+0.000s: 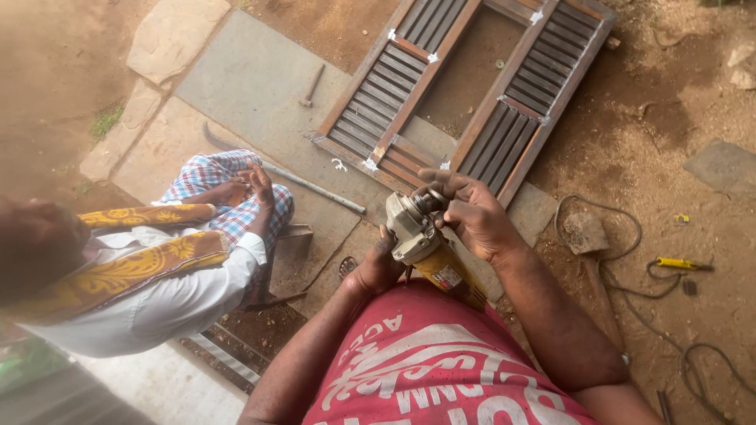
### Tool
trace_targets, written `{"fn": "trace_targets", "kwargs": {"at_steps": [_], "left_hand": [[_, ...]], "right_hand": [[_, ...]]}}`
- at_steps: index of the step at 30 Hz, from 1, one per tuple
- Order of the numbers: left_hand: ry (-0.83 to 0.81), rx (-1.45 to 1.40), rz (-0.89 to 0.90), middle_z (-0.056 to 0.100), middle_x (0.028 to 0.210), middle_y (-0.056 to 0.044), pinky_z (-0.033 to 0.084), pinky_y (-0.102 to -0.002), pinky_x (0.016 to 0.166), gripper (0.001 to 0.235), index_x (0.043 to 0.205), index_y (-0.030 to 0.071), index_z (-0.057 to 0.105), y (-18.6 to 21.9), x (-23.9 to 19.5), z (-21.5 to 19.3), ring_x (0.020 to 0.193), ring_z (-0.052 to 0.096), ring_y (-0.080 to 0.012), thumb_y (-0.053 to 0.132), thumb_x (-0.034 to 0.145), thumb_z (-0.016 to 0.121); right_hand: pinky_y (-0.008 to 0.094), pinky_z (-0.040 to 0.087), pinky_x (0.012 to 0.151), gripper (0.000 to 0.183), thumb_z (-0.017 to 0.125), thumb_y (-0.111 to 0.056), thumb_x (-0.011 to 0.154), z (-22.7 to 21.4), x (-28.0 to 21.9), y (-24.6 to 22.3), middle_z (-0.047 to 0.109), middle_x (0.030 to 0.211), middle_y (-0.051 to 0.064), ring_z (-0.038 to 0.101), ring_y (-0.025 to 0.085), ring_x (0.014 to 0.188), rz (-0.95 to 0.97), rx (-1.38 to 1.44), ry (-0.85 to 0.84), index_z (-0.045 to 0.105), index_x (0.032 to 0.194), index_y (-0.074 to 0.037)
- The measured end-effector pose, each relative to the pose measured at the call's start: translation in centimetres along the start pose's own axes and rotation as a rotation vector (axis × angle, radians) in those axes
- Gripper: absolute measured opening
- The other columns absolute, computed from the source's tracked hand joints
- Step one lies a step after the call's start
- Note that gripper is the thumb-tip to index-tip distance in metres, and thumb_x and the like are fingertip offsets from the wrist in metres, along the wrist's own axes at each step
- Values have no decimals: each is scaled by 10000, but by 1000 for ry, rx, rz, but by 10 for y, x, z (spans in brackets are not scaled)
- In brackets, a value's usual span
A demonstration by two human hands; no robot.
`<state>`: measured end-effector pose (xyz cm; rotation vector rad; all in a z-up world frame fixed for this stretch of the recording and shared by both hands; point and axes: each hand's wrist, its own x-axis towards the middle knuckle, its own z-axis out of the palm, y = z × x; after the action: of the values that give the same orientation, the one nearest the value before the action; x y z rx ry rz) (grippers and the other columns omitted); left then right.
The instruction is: The person prepares an angle grinder by attaching a grinding disc and then uses it to grind the metal joints of a gate frame.
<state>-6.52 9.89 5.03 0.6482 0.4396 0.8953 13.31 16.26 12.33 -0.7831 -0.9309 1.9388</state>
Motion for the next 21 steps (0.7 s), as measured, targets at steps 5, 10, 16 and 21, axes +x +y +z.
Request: {"fn": "trace_targets", "kwargs": {"at_steps": [5,10,16,21], "left_hand": [[9,-29,1,511,1497,-106,395,-457,1133,1087,1631,120,304,-11,1,-19,1398,499,-266,832,856,579],[83,-117,-21,514,1506,-104,434,-425,1044,1023,1609,153,317,-46,-1,-58,1391,516,-285,769,853,627],[73,-316,-20,561,1437,-140,481,-480,1140,978,1565,118,411,-13,3,-38,1364,538,-319,745,865,680],[220,-301,-124,593,1258,-182,515,-514,1014,922,1476,28,472,-24,4,-66,1174,586,-317,734,917,670]], "right_hand": [[228,533,730,469,651,-174,918,-23,10,29,684,1053,80,624,114,884,44,156,48,618,1326,57],[354,543,835,602,733,-355,942,-72,9,84,665,1112,132,601,199,921,-34,-170,75,613,1363,59],[526,504,1045,1157,711,-844,605,-93,-37,109,647,1322,136,611,312,1250,233,-473,-275,518,1437,-64],[501,641,923,1036,810,-696,519,-98,-48,108,735,1079,183,750,335,1005,240,-794,-48,631,1300,-39]]}}
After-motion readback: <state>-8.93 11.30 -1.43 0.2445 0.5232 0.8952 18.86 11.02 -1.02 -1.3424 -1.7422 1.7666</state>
